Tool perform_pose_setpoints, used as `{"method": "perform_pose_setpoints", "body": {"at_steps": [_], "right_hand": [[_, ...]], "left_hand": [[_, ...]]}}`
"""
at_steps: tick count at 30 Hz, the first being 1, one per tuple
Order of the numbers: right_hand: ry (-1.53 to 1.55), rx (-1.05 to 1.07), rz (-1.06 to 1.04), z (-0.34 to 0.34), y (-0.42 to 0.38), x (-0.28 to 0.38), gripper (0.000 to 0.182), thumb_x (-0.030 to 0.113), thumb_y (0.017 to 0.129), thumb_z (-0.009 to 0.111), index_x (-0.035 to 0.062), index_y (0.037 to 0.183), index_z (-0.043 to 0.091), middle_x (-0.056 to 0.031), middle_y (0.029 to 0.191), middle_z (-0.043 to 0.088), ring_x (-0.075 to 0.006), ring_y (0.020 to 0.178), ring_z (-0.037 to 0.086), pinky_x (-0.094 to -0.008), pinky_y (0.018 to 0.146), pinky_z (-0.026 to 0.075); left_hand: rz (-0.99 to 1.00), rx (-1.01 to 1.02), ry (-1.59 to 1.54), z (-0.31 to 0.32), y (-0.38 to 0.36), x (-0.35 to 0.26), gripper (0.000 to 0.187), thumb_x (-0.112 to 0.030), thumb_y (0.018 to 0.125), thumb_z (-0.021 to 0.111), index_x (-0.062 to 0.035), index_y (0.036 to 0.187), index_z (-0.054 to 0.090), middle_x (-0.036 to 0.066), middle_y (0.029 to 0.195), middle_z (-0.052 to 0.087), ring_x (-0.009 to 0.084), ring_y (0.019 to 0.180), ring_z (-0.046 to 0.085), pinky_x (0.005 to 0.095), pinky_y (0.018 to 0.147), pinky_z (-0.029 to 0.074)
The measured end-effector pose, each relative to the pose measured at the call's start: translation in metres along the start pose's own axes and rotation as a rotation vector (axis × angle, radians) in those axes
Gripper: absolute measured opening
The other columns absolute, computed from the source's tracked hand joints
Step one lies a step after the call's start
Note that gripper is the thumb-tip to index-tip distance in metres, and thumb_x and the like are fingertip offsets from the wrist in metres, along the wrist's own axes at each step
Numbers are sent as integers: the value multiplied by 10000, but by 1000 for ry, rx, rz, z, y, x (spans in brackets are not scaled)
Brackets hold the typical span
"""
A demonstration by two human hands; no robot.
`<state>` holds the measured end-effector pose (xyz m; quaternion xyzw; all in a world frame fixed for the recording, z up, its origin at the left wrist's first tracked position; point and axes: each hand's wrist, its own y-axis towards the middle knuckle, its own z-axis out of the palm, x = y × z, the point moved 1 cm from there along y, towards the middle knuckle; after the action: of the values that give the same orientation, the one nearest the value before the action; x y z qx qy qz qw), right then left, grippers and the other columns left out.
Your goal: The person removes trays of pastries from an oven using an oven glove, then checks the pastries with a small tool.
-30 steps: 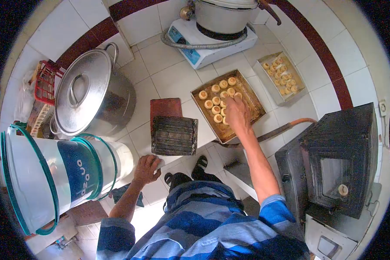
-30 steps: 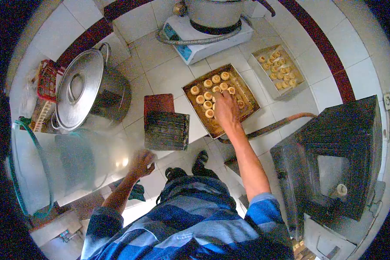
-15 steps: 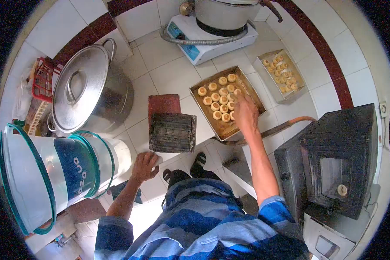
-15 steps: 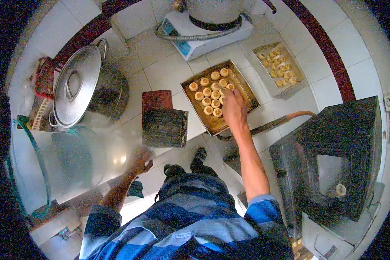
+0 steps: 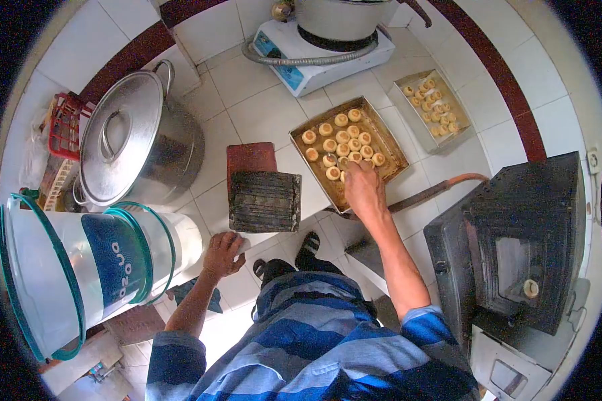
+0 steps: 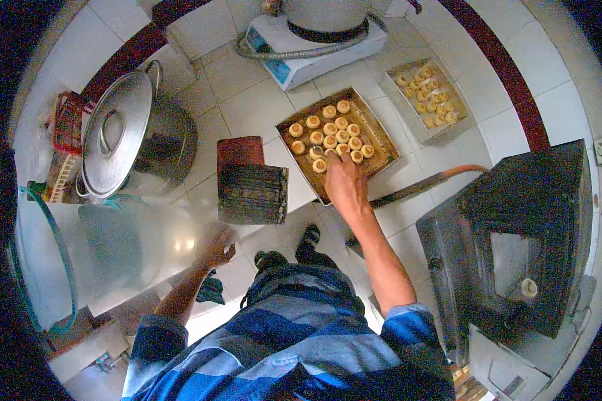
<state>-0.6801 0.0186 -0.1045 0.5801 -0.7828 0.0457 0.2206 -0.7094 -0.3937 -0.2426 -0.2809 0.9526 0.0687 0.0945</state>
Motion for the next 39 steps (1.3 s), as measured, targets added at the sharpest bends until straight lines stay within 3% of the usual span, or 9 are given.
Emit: {"method": "perform_pose_setpoints", "body": {"at_steps": [12,21,24,27,31,33,39], "right_hand": [[-106,-63,38,-5,2,-21,131,35,858,608,-30,970,626,-256,922,626,-436,823,651,-500,702,538],[-82,-124,98,-21,6,-31,221,31,874,582,-35,1072,652,-252,977,650,-433,858,657,-488,731,546],[-63,-77,147,-18,9,-35,202,45,893,603,-48,1068,641,-270,1019,633,-450,916,636,-505,792,525],[-78,-166,62,-8,11,-40,214,45,894,604,-48,1082,648,-267,1003,632,-453,920,635,-503,800,526],[-67,-128,101,-20,11,-41,222,47,885,612,-47,1083,653,-262,991,631,-451,919,637,-501,806,528],[-90,-156,128,-27,12,-39,159,1,818,623,-43,970,636,-247,976,643,-436,897,642,-507,781,533],[-137,-196,31,-18,18,-57,113,9,824,618,-21,931,638,-227,966,641,-429,875,649,-506,758,535]], "left_hand": [[6,-75,-2,0,-1,-3,616,-214,682,736,-92,1249,528,153,1198,506,382,1126,512,525,966,438],[-7,-68,-24,-3,2,-4,620,-213,680,736,-93,1253,531,161,1195,508,390,1121,513,536,946,445],[5,-111,-29,0,-1,-2,626,-220,676,743,-99,1253,530,161,1199,502,395,1113,513,536,930,452],[5,-108,-37,0,0,-2,628,-227,677,749,-104,1251,526,160,1196,499,398,1100,512,536,924,454],[-2,-77,-28,6,-3,0,626,-232,679,751,-100,1247,523,161,1182,496,403,1077,512,536,918,454],[-2,-74,-38,9,-4,2,619,-230,679,749,-98,1241,527,162,1182,496,403,1075,513,535,916,454],[-15,-50,-31,1,0,-2,601,-227,677,746,-104,1228,541,163,1193,495,400,1066,517,530,919,455]]}}
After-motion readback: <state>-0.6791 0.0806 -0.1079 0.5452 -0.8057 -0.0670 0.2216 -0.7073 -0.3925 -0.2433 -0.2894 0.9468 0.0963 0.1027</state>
